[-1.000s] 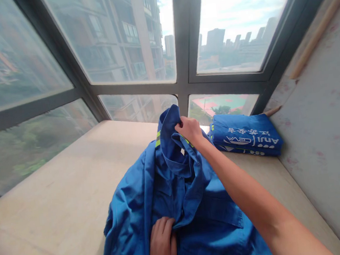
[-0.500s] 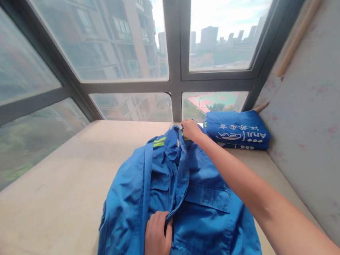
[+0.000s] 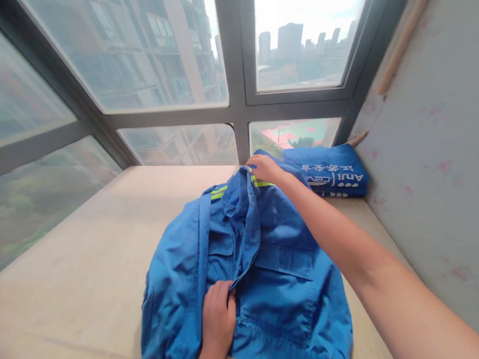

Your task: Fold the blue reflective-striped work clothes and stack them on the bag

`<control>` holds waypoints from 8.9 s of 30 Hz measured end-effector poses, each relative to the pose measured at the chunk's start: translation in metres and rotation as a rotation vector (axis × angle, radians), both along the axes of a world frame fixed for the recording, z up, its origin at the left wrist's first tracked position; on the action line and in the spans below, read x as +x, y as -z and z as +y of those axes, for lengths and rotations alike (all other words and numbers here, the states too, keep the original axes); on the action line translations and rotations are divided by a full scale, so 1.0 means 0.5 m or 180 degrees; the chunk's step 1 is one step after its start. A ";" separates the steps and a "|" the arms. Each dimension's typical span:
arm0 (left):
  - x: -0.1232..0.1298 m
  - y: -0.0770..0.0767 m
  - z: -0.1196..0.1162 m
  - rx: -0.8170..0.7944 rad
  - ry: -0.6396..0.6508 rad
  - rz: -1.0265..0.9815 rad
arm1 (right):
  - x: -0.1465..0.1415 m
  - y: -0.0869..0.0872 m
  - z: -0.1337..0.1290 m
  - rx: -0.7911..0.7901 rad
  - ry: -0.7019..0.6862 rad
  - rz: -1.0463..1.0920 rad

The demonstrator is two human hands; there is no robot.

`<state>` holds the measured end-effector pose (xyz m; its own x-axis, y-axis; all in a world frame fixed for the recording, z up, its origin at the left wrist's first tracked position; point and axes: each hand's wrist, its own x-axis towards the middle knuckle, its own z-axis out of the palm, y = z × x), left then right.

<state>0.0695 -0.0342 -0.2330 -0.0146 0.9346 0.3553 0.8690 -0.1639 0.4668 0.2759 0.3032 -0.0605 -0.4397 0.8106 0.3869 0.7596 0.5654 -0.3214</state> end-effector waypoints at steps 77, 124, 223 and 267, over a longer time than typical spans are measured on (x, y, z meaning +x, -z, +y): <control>-0.001 -0.029 -0.086 -0.0081 0.0034 0.0646 | 0.023 0.335 -0.745 -0.0277 -0.0613 -0.0191; -0.016 0.009 -0.005 0.0099 -0.1958 -0.4030 | 0.042 0.406 -0.651 -0.1714 0.1982 0.4070; -0.030 -0.043 -0.081 -0.0099 0.1072 0.0592 | 0.001 0.352 -0.755 -0.0433 -0.0260 0.0324; 0.021 -0.065 -0.208 -0.1895 -0.0996 -0.3111 | -0.003 0.331 -0.658 -0.2477 0.0847 0.3153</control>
